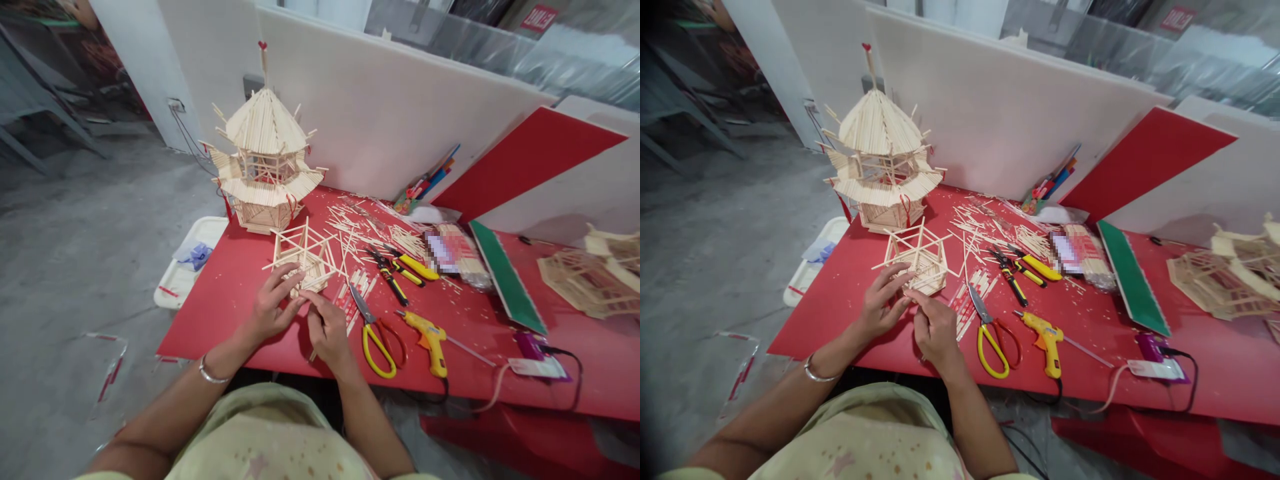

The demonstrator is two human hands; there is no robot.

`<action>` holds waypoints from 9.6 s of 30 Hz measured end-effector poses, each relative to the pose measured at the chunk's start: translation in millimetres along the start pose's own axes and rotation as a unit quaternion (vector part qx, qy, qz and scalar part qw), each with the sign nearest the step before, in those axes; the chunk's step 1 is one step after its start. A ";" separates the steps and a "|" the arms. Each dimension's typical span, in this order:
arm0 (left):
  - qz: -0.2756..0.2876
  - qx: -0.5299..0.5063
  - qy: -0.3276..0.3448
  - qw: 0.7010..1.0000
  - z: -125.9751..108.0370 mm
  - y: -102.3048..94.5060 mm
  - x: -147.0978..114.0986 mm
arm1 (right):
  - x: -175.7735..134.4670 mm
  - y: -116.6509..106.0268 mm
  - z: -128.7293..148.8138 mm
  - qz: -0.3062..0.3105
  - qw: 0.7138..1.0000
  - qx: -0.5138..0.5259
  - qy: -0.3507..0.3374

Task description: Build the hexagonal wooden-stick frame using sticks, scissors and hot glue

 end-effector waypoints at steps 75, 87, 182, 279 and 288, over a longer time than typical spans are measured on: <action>0.007 0.002 -0.007 1.000 -0.2 -0.3 1.1 | -0.6 0.1 -1.6 0.008 1.000 0.003 0.003; 0.007 0.008 -0.002 1.000 -1.1 -0.1 1.8 | -2.7 1.1 -3.7 0.006 1.000 -0.009 0.004; 0.011 0.006 -0.002 1.000 0.8 1.3 0.7 | -3.4 2.1 -5.2 -0.005 1.000 0.002 -0.010; 0.011 -0.003 0.005 1.000 0.1 1.5 1.3 | -5.1 2.4 -5.5 -0.004 1.000 0.010 -0.003; 0.011 -0.006 0.000 1.000 -0.7 1.0 1.6 | -5.0 3.1 -6.3 -0.002 1.000 0.007 -0.002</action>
Point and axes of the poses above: each hand's wrist, its own x-axis towards the middle knuckle, its own y-axis out of the palm, z = x × y, the point moved 7 cm from there along x, towards the middle knuckle, and after that the axes turned 2 degrees about -x, right-handed, at the moved point
